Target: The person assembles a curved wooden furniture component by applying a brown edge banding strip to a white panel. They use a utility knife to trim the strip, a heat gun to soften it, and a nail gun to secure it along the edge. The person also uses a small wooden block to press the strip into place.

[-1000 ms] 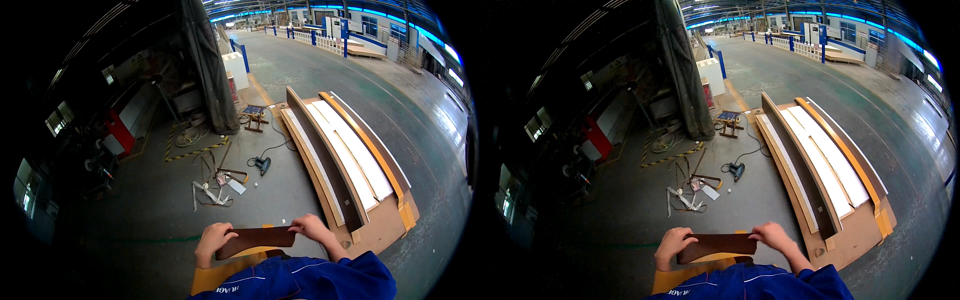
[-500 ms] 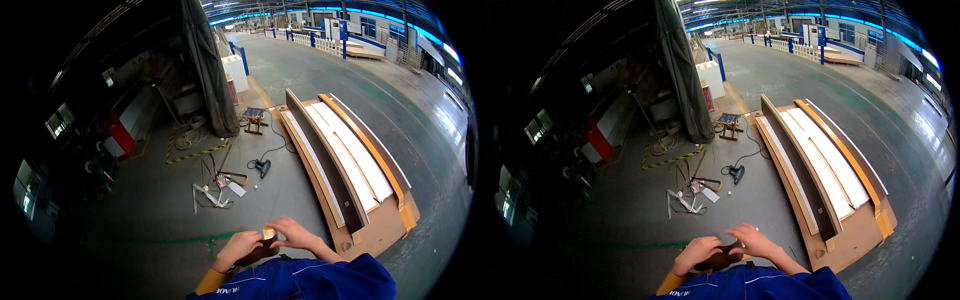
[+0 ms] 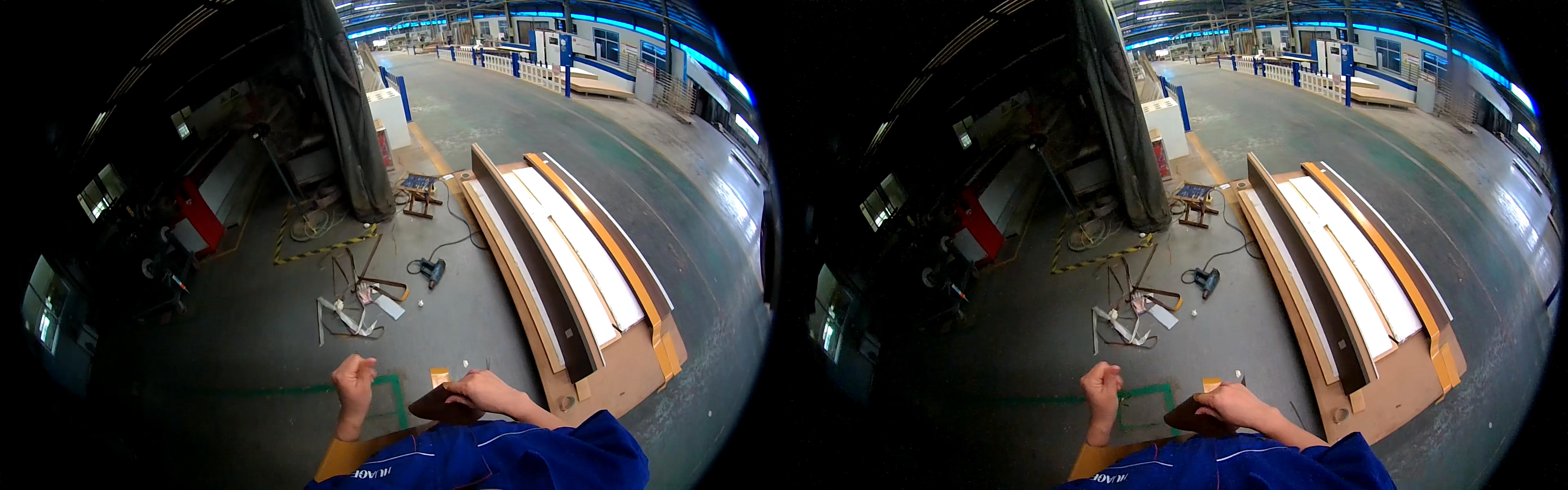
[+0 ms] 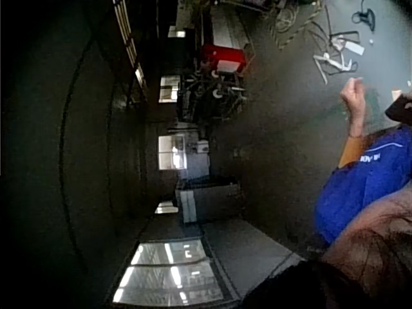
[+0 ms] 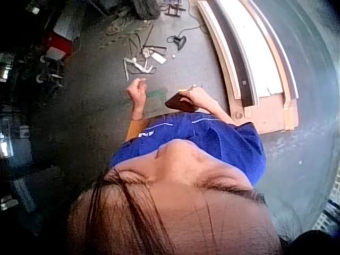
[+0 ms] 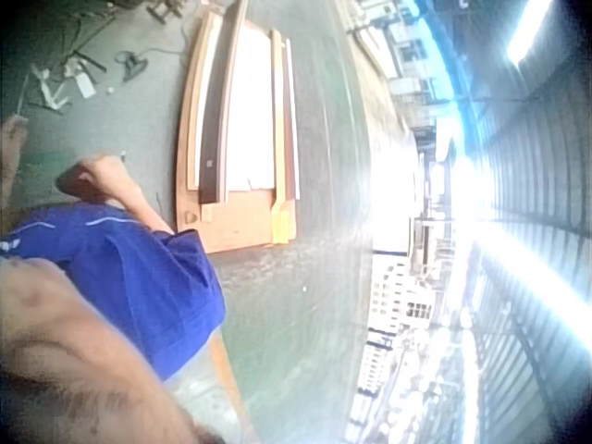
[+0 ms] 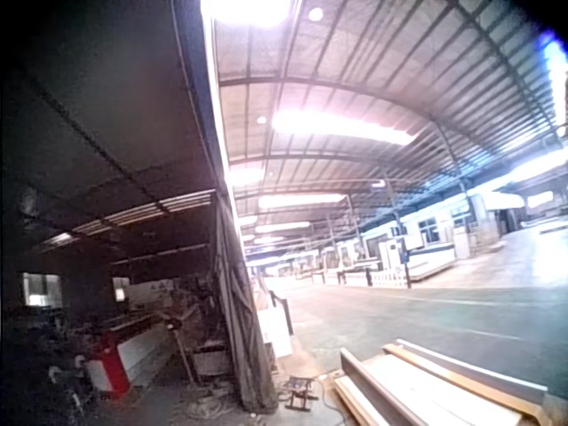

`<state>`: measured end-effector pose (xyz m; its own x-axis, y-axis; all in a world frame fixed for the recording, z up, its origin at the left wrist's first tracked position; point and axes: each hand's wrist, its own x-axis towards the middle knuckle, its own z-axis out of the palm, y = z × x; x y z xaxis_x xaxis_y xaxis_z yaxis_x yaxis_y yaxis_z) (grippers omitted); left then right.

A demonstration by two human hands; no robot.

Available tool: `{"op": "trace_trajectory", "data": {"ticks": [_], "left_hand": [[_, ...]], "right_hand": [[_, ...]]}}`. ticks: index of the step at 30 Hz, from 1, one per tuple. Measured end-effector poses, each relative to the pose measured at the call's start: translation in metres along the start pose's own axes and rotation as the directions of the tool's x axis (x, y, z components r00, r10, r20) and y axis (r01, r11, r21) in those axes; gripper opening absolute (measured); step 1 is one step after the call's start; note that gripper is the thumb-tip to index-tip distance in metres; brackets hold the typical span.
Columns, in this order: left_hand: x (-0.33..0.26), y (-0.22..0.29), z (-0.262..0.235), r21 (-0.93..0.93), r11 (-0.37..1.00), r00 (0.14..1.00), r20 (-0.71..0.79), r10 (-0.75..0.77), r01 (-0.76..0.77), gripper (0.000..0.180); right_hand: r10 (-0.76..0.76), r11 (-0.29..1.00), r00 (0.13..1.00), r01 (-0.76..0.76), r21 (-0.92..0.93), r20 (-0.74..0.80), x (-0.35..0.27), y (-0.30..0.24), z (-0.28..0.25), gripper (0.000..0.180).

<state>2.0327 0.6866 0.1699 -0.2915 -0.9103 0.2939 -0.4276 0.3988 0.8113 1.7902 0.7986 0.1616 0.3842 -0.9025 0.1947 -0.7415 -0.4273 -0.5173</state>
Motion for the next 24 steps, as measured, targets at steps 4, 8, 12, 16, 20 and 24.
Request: {"op": "trace_trajectory", "data": {"ticks": [4, 8, 12, 16, 20, 24], "left_hand": [[0.007, 0.026, 0.028, -0.052, 0.900, 0.864, 0.260, 0.430, -0.433, 0.040], [-0.004, 0.023, 0.052, -0.181, 0.859, 0.618, 0.625, 0.476, -0.479, 0.046], [-0.010, 0.026, 0.063, -0.218, 0.929, 0.592, 0.721, 0.360, -0.300, 0.035], [-0.003, 0.016, 0.061, -0.235, 0.854, 0.617, 0.606, 0.502, -0.465, 0.021], [-0.002, 0.021, 0.054, -0.147, 0.880, 0.627, 0.649, 0.431, -0.452, 0.020], [-0.004, 0.009, 0.054, -0.048, 0.882, 0.661, 0.643, 0.386, -0.469, 0.021]], "right_hand": [[-0.031, 0.999, 1.000, 0.031, 0.030, -0.003, -0.002, 0.007, 0.002, 0.024], [-0.119, 0.990, 0.993, 0.119, 0.079, -0.004, -0.003, 0.006, 0.004, 0.022], [-0.129, 0.985, 0.990, 0.134, 0.107, -0.050, -0.007, 0.004, 0.007, 0.023], [0.039, 0.999, 0.999, -0.039, 0.038, 0.006, -0.011, -0.007, -0.009, 0.025], [0.099, 0.995, 0.992, -0.096, -0.034, 0.079, -0.019, 0.007, -0.008, 0.027], [0.189, 0.982, 0.977, -0.184, -0.051, 0.102, -0.022, 0.017, -0.007, 0.027]]}}
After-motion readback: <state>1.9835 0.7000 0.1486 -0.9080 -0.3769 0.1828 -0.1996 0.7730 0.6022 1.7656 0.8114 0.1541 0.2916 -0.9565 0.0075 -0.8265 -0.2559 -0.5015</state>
